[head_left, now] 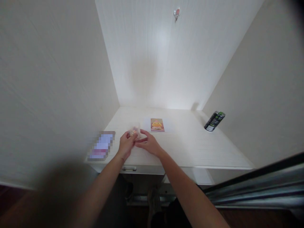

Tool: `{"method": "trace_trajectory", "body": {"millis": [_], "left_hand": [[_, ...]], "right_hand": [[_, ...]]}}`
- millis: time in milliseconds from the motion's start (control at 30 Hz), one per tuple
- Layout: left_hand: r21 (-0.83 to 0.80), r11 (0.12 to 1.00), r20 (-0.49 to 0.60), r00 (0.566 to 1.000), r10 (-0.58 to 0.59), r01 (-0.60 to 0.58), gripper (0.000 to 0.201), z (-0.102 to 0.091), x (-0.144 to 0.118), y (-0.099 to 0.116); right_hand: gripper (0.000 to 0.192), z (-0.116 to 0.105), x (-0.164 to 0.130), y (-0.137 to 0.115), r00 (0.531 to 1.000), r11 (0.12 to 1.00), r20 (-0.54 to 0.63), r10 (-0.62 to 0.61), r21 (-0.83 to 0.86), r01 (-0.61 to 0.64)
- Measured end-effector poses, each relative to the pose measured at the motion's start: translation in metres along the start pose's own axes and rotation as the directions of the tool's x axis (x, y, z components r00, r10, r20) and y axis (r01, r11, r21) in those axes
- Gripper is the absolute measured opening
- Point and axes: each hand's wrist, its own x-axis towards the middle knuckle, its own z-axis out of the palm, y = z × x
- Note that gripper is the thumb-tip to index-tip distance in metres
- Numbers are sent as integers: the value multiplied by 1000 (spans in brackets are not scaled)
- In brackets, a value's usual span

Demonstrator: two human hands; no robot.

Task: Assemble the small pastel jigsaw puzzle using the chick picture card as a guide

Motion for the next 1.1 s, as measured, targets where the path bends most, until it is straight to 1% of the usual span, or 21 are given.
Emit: {"method": "trace_trajectory", "body": {"millis": [33,67,100,133,167,233,267,300,367,467,567,633,700,800,867,1000,1100], "left_hand": [[4,1000,3,1000,14,-14,41,-2,1,-1],[9,1000,12,1000,25,-26,42,-4,3,-3],[16,999,23,999,36,-37,42,-5,4,-4],[27,998,29,998,49,-50,42,-6,5,-5],[43,997,31,998,63,-64,41,-7,6,-6],[85,992,16,996,91,-92,40,-6,12,-8],[110,988,-1,994,106,-105,40,-4,16,-9],[138,983,-23,992,123,-118,40,-3,21,-10],[200,970,-72,985,156,-139,40,0,31,-12],[316,938,-128,973,194,-145,41,3,44,-16],[451,883,-164,960,227,-132,46,5,48,-17],[548,828,-180,949,258,-121,51,7,46,-15],[645,756,-188,937,294,-108,58,9,43,-12],[759,646,-185,925,332,-80,69,11,40,-8],[808,584,-170,923,345,-69,72,12,41,-8],[866,491,-107,921,374,-99,71,11,45,-12],[884,443,-62,903,425,-148,64,11,45,-14]], "right_hand": [[78,-17,4,1,999,1000,-33,12,-28,-13],[73,-36,9,3,991,993,-126,34,-112,-48],[65,-57,15,5,967,964,-246,65,-234,-125],[60,-77,22,6,928,896,-358,103,-371,-243],[63,-96,29,8,885,795,-442,143,-481,-369],[80,-126,42,12,846,703,-488,217,-523,-482],[87,-135,48,14,832,655,-489,264,-542,-526],[92,-141,53,16,824,628,-486,291,-553,-548],[100,-145,61,19,814,580,-473,337,-578,-575],[106,-139,70,21,815,542,-447,368,-610,-579],[115,-134,76,21,822,528,-420,384,-631,-569],[116,-135,78,20,827,526,-400,394,-640,-560],[110,-138,78,20,834,531,-377,402,-646,-548],[91,-142,77,24,849,552,-339,405,-651,-522],[79,-145,76,28,862,574,-310,400,-649,-500],[67,-150,78,37,890,641,-261,373,-622,-450],[49,-155,81,41,919,720,-207,337,-573,-392]]}}
